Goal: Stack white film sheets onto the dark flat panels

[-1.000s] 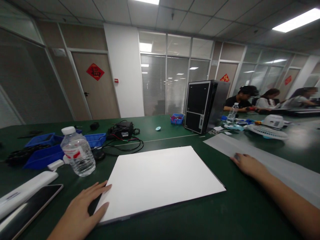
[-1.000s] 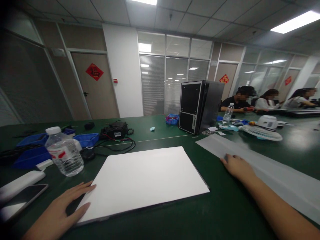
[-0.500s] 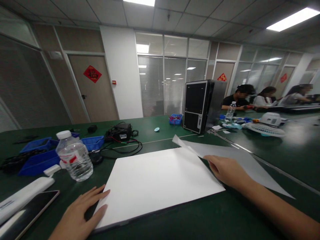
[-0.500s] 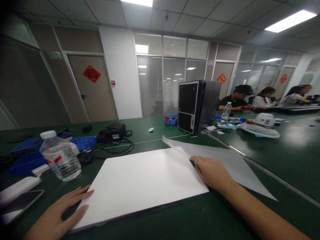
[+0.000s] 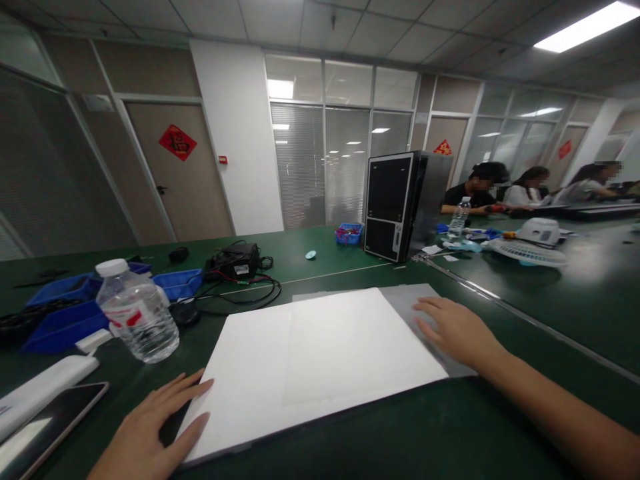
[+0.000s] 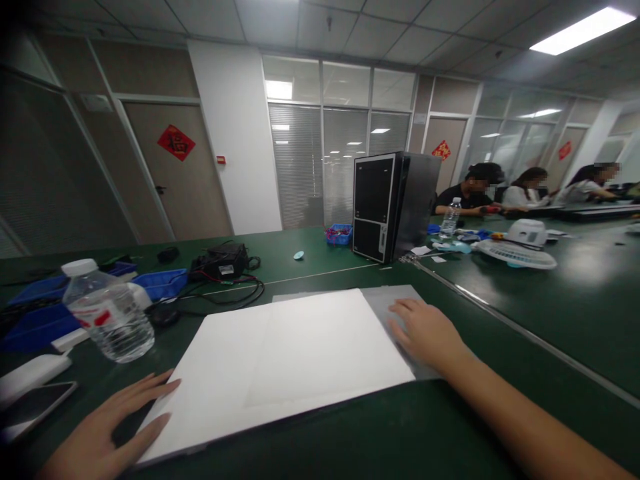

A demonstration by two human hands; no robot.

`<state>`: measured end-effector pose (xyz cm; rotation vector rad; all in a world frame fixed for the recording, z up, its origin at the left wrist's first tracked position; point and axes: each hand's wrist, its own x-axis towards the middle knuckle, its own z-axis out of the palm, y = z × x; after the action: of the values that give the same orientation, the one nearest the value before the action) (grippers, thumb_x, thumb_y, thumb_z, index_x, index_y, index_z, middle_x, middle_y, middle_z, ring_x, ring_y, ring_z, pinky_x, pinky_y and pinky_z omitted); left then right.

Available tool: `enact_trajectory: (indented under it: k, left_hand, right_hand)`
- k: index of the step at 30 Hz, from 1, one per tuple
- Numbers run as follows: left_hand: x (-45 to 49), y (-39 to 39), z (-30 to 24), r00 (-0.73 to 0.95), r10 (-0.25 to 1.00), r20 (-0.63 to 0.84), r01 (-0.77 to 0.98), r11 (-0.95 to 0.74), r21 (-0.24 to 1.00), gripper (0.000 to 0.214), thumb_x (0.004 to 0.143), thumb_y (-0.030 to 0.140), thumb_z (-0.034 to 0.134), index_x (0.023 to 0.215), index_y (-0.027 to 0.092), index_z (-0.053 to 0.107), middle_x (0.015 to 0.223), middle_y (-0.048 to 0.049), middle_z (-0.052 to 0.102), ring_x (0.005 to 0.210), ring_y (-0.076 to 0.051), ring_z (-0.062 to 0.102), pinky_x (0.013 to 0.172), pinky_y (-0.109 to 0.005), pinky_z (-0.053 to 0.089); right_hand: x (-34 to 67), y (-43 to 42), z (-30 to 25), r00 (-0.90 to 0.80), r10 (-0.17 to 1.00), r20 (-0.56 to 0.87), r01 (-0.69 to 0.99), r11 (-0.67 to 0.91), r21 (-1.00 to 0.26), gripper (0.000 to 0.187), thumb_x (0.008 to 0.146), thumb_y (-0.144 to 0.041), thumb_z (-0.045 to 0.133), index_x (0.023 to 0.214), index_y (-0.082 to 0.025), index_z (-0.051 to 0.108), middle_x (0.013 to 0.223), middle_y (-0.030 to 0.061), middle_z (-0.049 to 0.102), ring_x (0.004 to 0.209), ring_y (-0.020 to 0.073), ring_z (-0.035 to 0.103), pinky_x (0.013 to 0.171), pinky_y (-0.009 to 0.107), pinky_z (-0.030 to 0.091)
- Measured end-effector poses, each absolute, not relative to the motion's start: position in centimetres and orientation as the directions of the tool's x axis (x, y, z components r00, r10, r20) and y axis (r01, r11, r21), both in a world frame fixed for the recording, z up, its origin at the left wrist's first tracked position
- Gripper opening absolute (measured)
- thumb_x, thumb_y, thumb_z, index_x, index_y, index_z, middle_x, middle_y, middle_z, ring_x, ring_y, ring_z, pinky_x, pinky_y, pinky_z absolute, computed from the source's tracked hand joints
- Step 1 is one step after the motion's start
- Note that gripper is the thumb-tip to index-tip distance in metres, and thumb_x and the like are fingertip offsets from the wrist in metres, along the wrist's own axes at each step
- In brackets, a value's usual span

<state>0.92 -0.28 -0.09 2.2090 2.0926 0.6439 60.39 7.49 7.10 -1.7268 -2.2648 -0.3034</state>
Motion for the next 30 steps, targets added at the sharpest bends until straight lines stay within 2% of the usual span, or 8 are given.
enact_trajectory:
  k: [2,4,6,10,14,22,26,30]
  left_hand:
    - [0.9,-0.3,-0.1,0.008,0.958,0.287,0.947,-0.099,0.305,0.051,0.084,0.063,0.061,0.125,0.036,0.073,0.144,-0.0035,0.066,0.137,-0.035,0.058,0.117,-0.062,0.040]
    - [0.9,-0.4,0.1,0.004,0.955,0.295,0.944,-0.101,0.313,0.051,0.084,0.064,0.061,0.125,0.036,0.074,0.143,-0.0038,0.067,0.136,-0.035,0.059,0.117,-0.062,0.040]
    - [0.9,-0.4,0.3,0.002,0.958,0.286,0.942,-0.098,0.322,0.052,0.084,0.065,0.059,0.125,0.036,0.074,0.143,-0.0039,0.067,0.136,-0.035,0.059,0.117,-0.061,0.040]
    - [1.0,-0.6,0.8,-0.005,0.967,0.255,0.939,-0.083,0.333,0.054,0.085,0.068,0.057,0.126,0.036,0.073,0.143,-0.0017,0.067,0.138,-0.033,0.058,0.119,-0.059,0.039]
    - [1.0,-0.8,0.8,-0.006,0.971,0.239,0.940,-0.076,0.332,0.054,0.086,0.068,0.055,0.127,0.038,0.072,0.144,0.0000,0.066,0.140,-0.031,0.056,0.120,-0.058,0.039]
    - [0.9,-0.9,1.0,0.014,0.967,0.256,0.950,-0.093,0.299,0.057,0.084,0.070,0.057,0.130,0.038,0.070,0.144,0.0005,0.066,0.139,-0.033,0.056,0.119,-0.059,0.039]
    - [1.0,-1.0,0.8,0.026,0.966,0.257,0.953,-0.101,0.285,0.061,0.083,0.071,0.058,0.133,0.037,0.068,0.147,0.0000,0.063,0.140,-0.032,0.055,0.119,-0.059,0.039]
    - [1.2,-0.9,0.6,0.035,0.966,0.255,0.960,-0.104,0.261,0.065,0.081,0.071,0.059,0.136,0.037,0.065,0.149,-0.0010,0.062,0.140,-0.033,0.055,0.118,-0.059,0.040]
  right_hand:
    - [62.4,8.3,6.7,-0.085,0.956,0.280,0.996,0.091,-0.007,0.049,0.099,-0.045,0.044,0.123,-0.013,0.073,0.126,0.0189,0.071,0.112,0.0377,0.067,0.096,0.056,0.053]
    - [63.5,8.6,6.4,-0.044,0.970,0.240,0.998,0.052,-0.029,0.051,0.100,-0.046,0.041,0.118,-0.012,0.074,0.118,0.0200,0.073,0.102,0.0372,0.071,0.087,0.054,0.056]
    - [63.4,8.6,6.3,-0.082,0.973,0.215,0.994,0.095,-0.051,0.051,0.101,-0.048,0.040,0.117,-0.015,0.075,0.117,0.0176,0.074,0.101,0.0343,0.071,0.088,0.051,0.056]
    - [61.2,8.0,6.4,-0.232,0.956,0.179,0.961,0.254,-0.110,0.053,0.102,-0.055,0.039,0.128,-0.022,0.071,0.133,0.0101,0.069,0.121,0.0283,0.064,0.104,0.043,0.051]
    - [59.6,7.4,6.7,-0.295,0.920,0.257,0.938,0.330,-0.105,0.055,0.102,-0.055,0.040,0.133,-0.020,0.069,0.143,0.0115,0.063,0.135,0.0326,0.054,0.115,0.052,0.041]
    - [59.3,7.1,6.4,-0.289,0.936,0.201,0.937,0.319,-0.142,0.050,0.100,-0.055,0.043,0.122,-0.023,0.074,0.128,0.0104,0.072,0.115,0.0330,0.067,0.099,0.053,0.054]
    - [58.7,6.9,6.2,-0.271,0.922,0.277,0.935,0.320,-0.149,0.055,0.098,-0.055,0.050,0.137,-0.020,0.067,0.140,0.0145,0.064,0.125,0.0369,0.061,0.105,0.059,0.049]
    - [58.5,6.1,6.9,-0.542,0.802,0.252,0.788,0.589,-0.179,0.057,0.096,-0.055,0.059,0.147,-0.030,0.058,0.156,0.0096,0.050,0.142,0.0356,0.047,0.117,0.059,0.038]
